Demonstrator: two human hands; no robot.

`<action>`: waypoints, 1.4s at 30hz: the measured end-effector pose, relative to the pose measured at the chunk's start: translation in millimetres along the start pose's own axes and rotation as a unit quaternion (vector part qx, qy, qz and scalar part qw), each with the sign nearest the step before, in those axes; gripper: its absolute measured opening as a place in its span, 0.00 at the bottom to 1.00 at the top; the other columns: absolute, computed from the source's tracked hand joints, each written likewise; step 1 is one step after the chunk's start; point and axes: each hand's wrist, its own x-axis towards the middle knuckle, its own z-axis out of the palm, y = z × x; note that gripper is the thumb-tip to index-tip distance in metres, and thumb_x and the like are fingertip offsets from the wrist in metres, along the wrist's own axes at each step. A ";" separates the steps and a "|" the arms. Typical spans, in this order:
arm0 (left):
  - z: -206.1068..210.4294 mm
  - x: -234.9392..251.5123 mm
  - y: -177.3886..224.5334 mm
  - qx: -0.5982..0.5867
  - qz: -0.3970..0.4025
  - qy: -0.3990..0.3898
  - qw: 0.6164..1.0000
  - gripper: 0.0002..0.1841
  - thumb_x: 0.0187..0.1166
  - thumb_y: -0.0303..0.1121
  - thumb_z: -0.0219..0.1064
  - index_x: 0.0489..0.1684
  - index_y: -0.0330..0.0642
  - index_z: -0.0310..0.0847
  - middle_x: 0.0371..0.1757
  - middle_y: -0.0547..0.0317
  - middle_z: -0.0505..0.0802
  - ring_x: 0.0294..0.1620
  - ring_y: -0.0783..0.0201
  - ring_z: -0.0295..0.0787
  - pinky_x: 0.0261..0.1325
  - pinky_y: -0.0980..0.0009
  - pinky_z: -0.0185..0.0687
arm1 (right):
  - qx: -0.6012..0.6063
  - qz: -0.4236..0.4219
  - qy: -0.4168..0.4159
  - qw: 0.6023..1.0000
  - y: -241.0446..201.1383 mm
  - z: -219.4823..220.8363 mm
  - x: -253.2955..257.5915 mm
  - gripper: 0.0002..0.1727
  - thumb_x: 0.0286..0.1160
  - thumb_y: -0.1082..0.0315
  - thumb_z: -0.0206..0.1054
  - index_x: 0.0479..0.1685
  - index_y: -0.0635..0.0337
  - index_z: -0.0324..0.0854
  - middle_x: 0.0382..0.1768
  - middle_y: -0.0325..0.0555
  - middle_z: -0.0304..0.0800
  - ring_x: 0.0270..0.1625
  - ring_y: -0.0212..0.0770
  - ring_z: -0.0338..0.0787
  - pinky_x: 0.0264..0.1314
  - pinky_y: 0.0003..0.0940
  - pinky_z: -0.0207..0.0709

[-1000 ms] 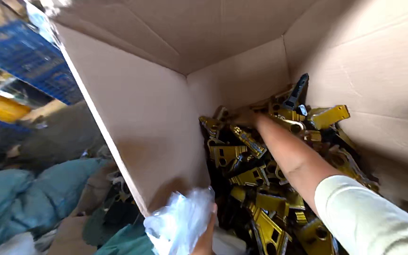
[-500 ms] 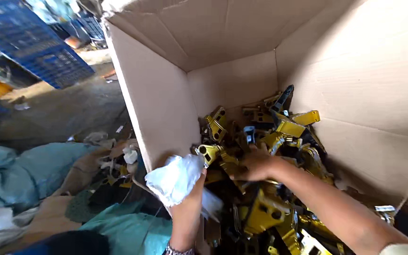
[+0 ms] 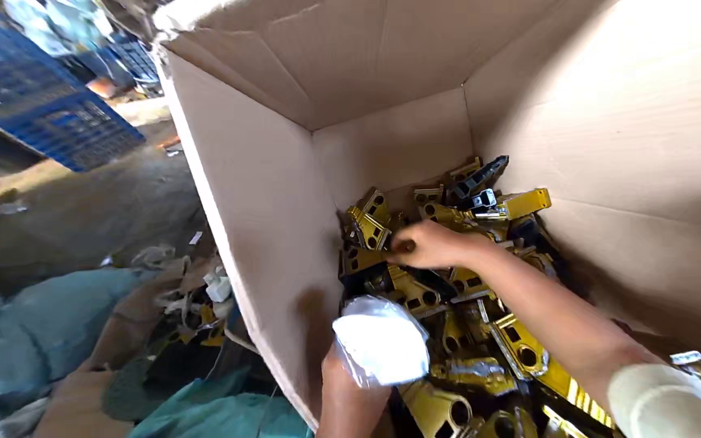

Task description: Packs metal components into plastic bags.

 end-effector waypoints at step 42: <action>15.1 27.0 -3.6 0.013 -0.031 0.046 0.998 0.31 0.59 0.28 0.80 0.58 0.11 0.78 0.53 0.28 0.91 0.61 0.47 0.90 0.71 0.58 0.80 | -0.195 0.043 -0.041 0.979 -8.5 72.6 110.0 0.28 0.75 0.66 0.70 0.77 0.55 0.77 0.79 0.53 0.78 0.93 0.68 0.47 0.76 0.90 0.36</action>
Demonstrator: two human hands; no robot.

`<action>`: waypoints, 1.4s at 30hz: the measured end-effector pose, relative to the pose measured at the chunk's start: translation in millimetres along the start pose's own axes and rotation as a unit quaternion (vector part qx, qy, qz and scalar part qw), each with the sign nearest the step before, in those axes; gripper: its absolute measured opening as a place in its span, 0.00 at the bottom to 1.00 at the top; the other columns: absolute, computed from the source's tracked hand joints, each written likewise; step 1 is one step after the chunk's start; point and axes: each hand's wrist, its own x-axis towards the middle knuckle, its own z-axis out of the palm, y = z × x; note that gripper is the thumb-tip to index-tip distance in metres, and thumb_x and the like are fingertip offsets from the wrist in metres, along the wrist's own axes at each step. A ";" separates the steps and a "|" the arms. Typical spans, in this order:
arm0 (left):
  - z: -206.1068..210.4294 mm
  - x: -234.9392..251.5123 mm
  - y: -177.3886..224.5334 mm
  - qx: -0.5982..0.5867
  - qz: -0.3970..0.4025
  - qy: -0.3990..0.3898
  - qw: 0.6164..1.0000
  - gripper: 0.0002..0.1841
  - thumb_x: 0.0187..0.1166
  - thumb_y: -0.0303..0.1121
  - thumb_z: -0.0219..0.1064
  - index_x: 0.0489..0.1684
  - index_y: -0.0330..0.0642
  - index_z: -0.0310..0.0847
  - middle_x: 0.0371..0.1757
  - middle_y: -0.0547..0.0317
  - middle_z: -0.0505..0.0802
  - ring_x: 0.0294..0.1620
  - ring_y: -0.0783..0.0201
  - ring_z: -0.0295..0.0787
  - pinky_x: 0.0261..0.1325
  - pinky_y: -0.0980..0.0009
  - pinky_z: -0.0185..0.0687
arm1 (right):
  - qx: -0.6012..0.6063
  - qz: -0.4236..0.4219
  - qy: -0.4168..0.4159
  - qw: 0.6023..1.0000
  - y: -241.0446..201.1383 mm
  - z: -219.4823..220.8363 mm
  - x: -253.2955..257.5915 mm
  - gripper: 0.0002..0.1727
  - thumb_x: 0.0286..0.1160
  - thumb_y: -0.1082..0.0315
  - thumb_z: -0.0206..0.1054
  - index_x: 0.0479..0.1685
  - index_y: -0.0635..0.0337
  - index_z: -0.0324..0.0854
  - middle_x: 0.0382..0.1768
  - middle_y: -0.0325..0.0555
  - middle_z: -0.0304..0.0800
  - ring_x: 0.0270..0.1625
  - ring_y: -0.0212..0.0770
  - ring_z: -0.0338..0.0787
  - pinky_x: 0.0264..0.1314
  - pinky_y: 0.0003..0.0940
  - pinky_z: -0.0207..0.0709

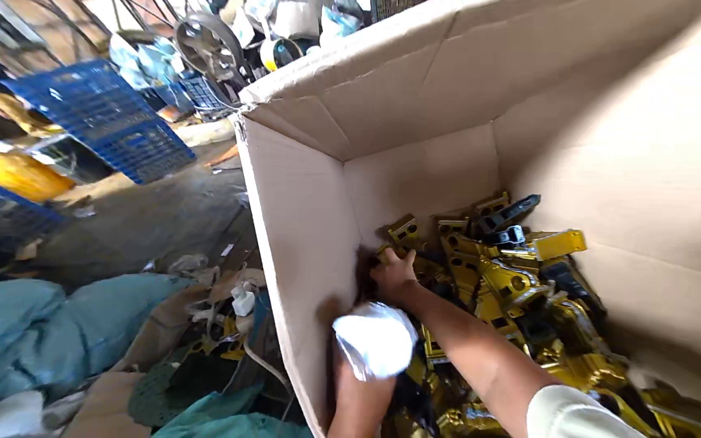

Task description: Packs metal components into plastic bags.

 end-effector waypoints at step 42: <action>13.8 -90.0 82.7 -0.251 0.077 -0.144 0.954 0.16 0.62 0.26 0.73 0.42 0.18 0.85 0.38 0.45 0.94 0.45 0.69 0.92 0.55 0.74 0.85 | 0.453 -0.137 0.397 0.786 -15.3 65.7 -263.4 0.36 0.94 0.50 0.35 0.72 0.69 0.80 0.75 0.55 0.82 0.82 0.42 0.76 0.87 0.42 0.65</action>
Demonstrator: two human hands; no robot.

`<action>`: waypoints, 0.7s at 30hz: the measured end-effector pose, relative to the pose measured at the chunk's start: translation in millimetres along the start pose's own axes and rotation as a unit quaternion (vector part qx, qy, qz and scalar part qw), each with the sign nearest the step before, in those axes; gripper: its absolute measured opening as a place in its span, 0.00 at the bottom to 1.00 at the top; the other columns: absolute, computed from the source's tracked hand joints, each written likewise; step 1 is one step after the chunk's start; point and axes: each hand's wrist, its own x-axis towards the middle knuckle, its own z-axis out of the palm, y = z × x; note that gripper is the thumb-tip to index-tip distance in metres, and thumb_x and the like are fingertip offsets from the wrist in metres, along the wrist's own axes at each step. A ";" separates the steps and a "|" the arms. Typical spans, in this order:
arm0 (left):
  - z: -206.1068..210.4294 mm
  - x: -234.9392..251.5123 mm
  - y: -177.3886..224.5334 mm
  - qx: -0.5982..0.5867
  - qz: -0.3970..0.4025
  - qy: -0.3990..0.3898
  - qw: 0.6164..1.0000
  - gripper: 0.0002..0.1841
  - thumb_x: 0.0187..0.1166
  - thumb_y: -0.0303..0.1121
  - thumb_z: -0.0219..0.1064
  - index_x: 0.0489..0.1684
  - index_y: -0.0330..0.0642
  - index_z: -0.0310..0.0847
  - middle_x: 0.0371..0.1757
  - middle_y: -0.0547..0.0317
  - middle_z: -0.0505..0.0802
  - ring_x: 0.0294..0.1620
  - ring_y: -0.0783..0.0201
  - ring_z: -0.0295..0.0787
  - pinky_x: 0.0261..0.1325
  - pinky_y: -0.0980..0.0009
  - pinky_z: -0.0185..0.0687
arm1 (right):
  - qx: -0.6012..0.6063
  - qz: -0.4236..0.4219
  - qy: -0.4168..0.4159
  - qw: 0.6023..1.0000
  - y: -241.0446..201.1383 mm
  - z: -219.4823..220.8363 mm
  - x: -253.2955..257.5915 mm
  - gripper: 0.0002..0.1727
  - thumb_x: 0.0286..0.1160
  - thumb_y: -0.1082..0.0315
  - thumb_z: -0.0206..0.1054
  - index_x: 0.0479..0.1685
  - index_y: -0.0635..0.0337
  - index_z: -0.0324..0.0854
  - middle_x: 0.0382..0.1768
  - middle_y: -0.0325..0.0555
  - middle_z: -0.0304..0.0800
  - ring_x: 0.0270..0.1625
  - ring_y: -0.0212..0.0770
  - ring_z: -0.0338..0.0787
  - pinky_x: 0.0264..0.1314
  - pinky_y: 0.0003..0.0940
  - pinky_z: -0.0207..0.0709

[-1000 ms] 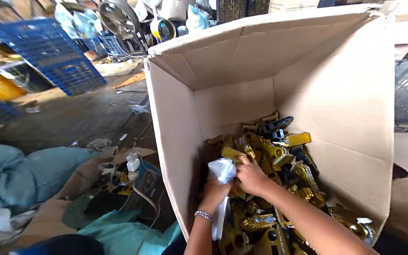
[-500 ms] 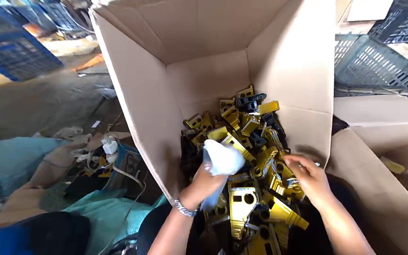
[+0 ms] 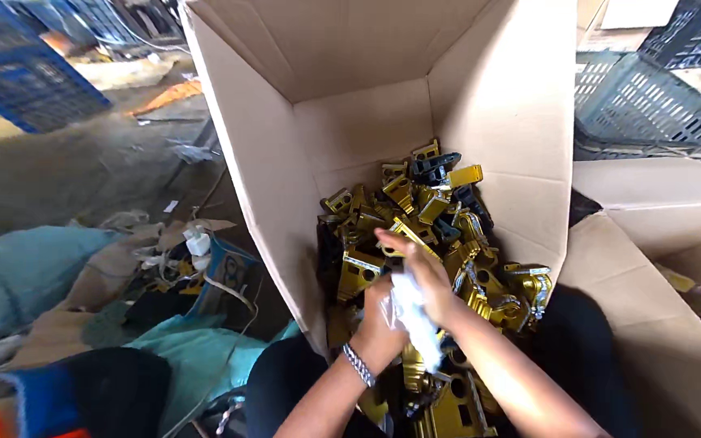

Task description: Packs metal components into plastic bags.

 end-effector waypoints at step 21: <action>-57.4 17.9 -17.4 -0.100 -0.106 -0.023 0.989 0.35 0.51 0.23 0.85 0.63 0.24 0.76 0.53 0.57 0.94 0.57 0.75 0.90 0.65 0.76 0.86 | 0.254 0.230 0.050 0.938 -12.1 -22.0 -12.4 0.13 0.82 0.77 0.54 0.54 0.69 0.83 0.45 0.42 0.92 0.46 0.35 0.92 0.56 0.33 0.88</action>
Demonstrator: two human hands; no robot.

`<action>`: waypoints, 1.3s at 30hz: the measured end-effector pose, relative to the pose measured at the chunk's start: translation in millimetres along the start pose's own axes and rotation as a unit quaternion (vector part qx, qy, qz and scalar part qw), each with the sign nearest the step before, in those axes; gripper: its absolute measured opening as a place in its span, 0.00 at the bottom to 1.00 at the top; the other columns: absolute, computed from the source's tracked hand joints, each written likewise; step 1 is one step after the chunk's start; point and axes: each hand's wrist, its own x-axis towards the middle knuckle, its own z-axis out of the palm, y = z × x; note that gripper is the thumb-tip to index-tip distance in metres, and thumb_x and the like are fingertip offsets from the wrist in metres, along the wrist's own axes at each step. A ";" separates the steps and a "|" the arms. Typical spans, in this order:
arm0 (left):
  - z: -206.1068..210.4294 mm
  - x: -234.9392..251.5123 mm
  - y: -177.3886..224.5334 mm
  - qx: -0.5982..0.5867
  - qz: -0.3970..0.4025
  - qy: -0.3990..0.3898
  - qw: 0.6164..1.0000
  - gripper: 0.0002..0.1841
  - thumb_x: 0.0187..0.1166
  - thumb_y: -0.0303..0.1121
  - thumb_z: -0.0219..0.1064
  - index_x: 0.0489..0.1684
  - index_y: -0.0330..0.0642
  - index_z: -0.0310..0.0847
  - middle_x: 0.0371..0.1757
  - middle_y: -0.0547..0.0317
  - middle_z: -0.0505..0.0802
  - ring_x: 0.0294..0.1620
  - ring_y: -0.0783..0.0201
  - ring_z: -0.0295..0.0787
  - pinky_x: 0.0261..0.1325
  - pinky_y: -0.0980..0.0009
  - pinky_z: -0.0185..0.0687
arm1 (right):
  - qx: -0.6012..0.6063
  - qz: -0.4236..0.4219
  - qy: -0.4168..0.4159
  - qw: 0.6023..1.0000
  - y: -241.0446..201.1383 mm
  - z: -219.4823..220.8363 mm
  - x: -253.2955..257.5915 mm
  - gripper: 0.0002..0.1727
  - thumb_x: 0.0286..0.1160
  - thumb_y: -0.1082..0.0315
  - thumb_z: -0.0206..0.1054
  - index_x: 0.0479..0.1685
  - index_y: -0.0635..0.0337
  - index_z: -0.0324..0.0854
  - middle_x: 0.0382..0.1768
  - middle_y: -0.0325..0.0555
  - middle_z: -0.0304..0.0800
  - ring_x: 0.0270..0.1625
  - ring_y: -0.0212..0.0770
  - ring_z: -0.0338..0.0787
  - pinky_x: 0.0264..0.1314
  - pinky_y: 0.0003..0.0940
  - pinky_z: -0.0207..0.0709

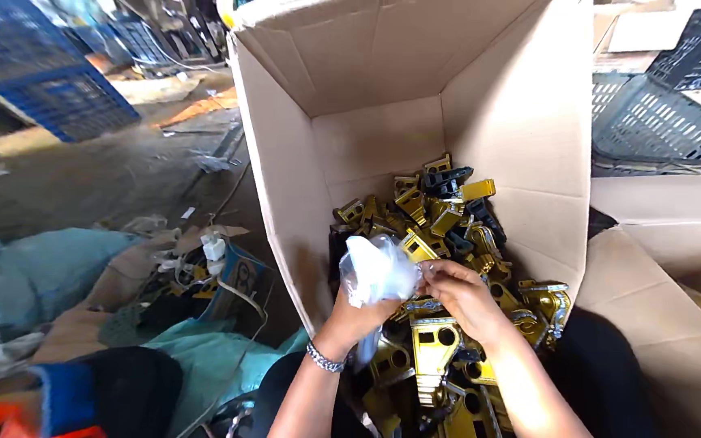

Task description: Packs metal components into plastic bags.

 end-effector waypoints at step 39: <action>-25.2 23.2 -6.5 0.009 0.056 0.275 0.960 0.39 0.57 0.30 0.84 0.71 0.25 0.70 0.59 0.54 0.90 0.61 0.73 0.86 0.69 0.73 0.82 | 0.051 -0.059 0.116 0.990 -23.3 -39.0 16.1 0.34 0.61 0.62 0.71 0.70 0.61 0.66 0.51 0.47 0.90 0.50 0.43 0.94 0.51 0.42 0.91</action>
